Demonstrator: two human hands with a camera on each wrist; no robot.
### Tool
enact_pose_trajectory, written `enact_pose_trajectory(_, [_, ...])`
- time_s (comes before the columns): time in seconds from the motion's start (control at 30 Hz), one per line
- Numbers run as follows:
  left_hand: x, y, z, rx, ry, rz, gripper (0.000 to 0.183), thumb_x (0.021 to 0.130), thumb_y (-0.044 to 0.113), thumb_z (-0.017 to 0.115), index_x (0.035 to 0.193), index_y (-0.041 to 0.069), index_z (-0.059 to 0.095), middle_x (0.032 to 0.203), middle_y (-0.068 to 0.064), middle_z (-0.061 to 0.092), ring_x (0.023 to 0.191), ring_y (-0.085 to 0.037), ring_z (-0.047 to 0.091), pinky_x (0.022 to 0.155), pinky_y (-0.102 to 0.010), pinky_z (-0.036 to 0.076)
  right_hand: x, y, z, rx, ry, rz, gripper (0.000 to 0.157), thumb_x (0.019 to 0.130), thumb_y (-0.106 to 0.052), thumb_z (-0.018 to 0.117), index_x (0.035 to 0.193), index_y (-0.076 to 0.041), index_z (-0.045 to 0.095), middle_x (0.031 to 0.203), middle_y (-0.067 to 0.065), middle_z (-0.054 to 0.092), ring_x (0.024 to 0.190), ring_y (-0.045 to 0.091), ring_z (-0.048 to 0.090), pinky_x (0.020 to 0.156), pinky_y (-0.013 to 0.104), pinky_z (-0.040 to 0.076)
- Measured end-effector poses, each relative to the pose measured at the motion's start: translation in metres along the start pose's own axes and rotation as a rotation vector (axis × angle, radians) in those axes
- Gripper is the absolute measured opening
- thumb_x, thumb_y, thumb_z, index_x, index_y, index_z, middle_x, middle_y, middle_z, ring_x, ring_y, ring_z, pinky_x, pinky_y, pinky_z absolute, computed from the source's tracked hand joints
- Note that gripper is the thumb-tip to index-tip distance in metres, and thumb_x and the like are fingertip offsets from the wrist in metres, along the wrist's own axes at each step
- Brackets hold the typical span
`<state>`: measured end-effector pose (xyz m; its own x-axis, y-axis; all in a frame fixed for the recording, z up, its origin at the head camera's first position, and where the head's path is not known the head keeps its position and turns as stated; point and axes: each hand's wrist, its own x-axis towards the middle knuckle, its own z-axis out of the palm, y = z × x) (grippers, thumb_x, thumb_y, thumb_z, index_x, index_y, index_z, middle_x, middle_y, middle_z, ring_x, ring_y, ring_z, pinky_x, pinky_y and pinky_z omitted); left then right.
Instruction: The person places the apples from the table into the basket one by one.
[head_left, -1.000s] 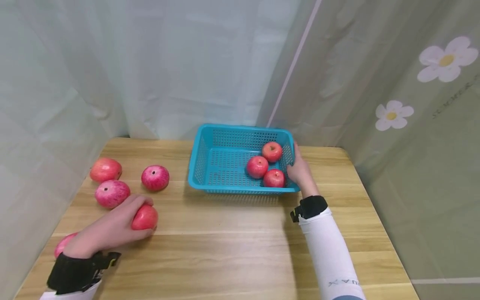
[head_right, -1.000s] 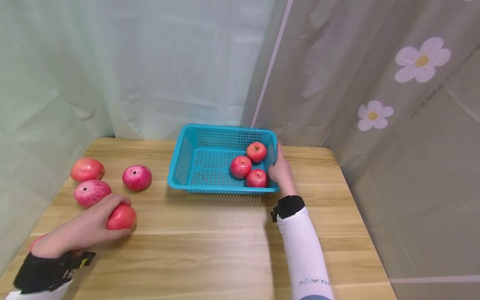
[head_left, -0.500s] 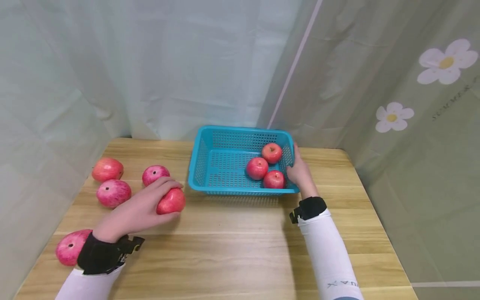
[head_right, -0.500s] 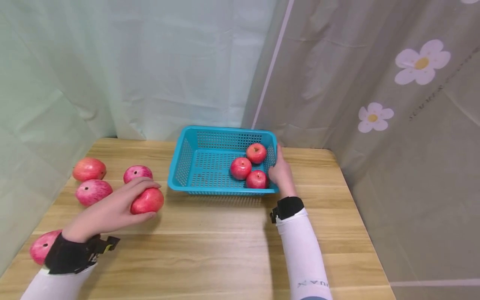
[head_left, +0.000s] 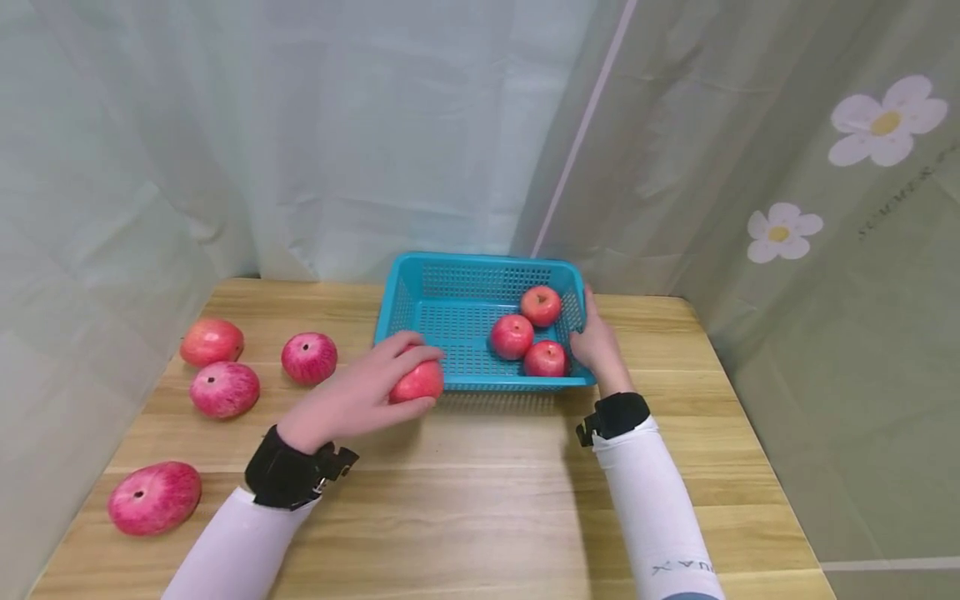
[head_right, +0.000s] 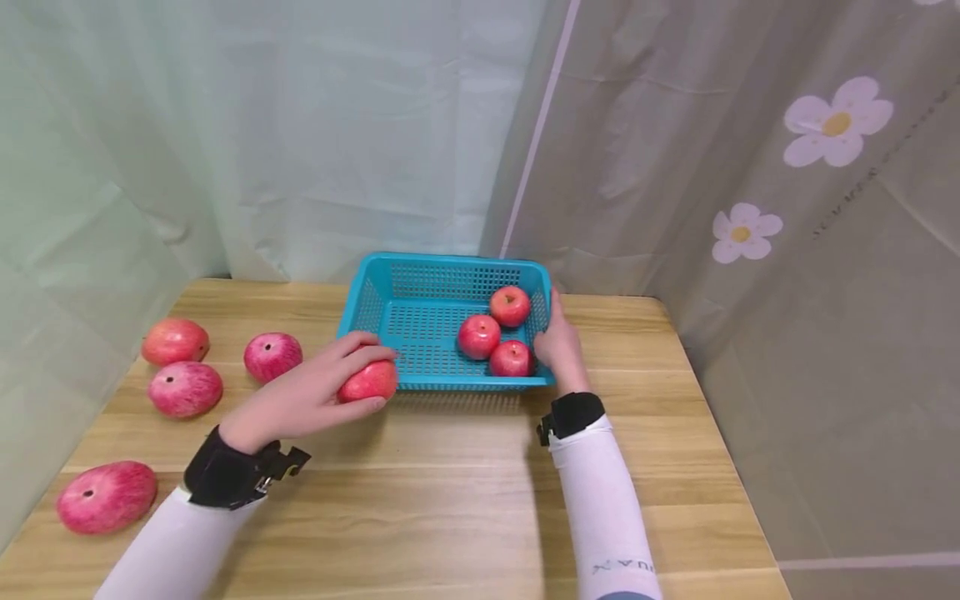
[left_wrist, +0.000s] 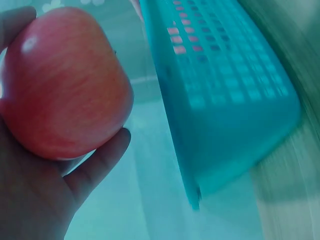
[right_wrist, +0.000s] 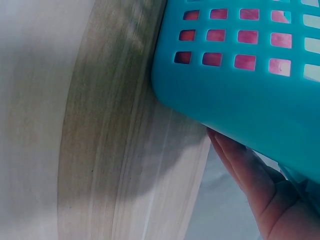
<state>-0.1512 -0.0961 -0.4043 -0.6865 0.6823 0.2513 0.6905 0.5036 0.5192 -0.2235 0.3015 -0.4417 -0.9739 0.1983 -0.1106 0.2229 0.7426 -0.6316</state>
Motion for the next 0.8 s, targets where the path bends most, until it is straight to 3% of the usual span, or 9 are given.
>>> enact_pose_trajectory(0.13, [0.021,0.006,0.012,0.02,0.026,0.016,0.063,0.097,0.054,0.073,0.148,0.022,0.057,0.145,-0.002,0.051,0.126,-0.021,0.054,0.09,-0.04,0.061,0.001,0.0,-0.001,-0.013,0.007,-0.013,0.089,0.102,-0.007,0.054,0.174,-0.02,0.002,0.156,0.034,0.047,0.132,0.053,0.054,0.107,0.063,0.047])
enact_pose_trajectory(0.23, [0.033,0.009,0.021,-0.011,0.06,0.009,0.064,0.097,0.049,0.076,0.148,0.016,0.054,0.141,-0.004,0.054,0.124,-0.022,0.054,0.092,-0.042,0.06,0.002,0.001,0.0,-0.015,0.009,-0.014,0.089,0.102,-0.008,0.054,0.174,-0.02,0.004,0.155,0.034,0.048,0.131,0.053,0.055,0.106,0.062,0.048])
enact_pose_trajectory(0.37, [0.045,0.012,0.032,-0.061,0.11,-0.033,0.066,0.094,0.04,0.082,0.145,0.011,0.051,0.135,-0.003,0.056,0.119,-0.021,0.055,0.089,-0.041,0.06,0.003,0.003,0.001,-0.011,0.01,-0.015,0.088,0.102,-0.008,0.054,0.174,-0.02,0.004,0.154,0.035,0.048,0.127,0.052,0.057,0.101,0.061,0.05])
enact_pose_trajectory(0.57, [0.06,0.016,0.045,-0.057,0.171,-0.099,0.066,0.093,0.042,0.081,0.143,0.01,0.054,0.135,-0.005,0.057,0.117,-0.022,0.056,0.086,-0.041,0.061,0.002,0.002,-0.001,0.002,0.0,0.003,0.088,0.104,-0.008,0.053,0.174,-0.023,0.001,0.155,0.034,0.047,0.12,0.05,0.06,0.092,0.057,0.052])
enact_pose_trajectory(0.8, [0.082,0.02,0.055,-0.01,0.136,-0.137,0.064,0.097,0.045,0.075,0.148,0.01,0.058,0.135,-0.011,0.056,0.115,-0.026,0.058,0.086,-0.042,0.061,0.001,0.0,0.0,0.006,-0.005,0.008,0.088,0.104,-0.009,0.054,0.174,-0.023,0.001,0.156,0.033,0.047,0.12,0.05,0.06,0.093,0.058,0.053])
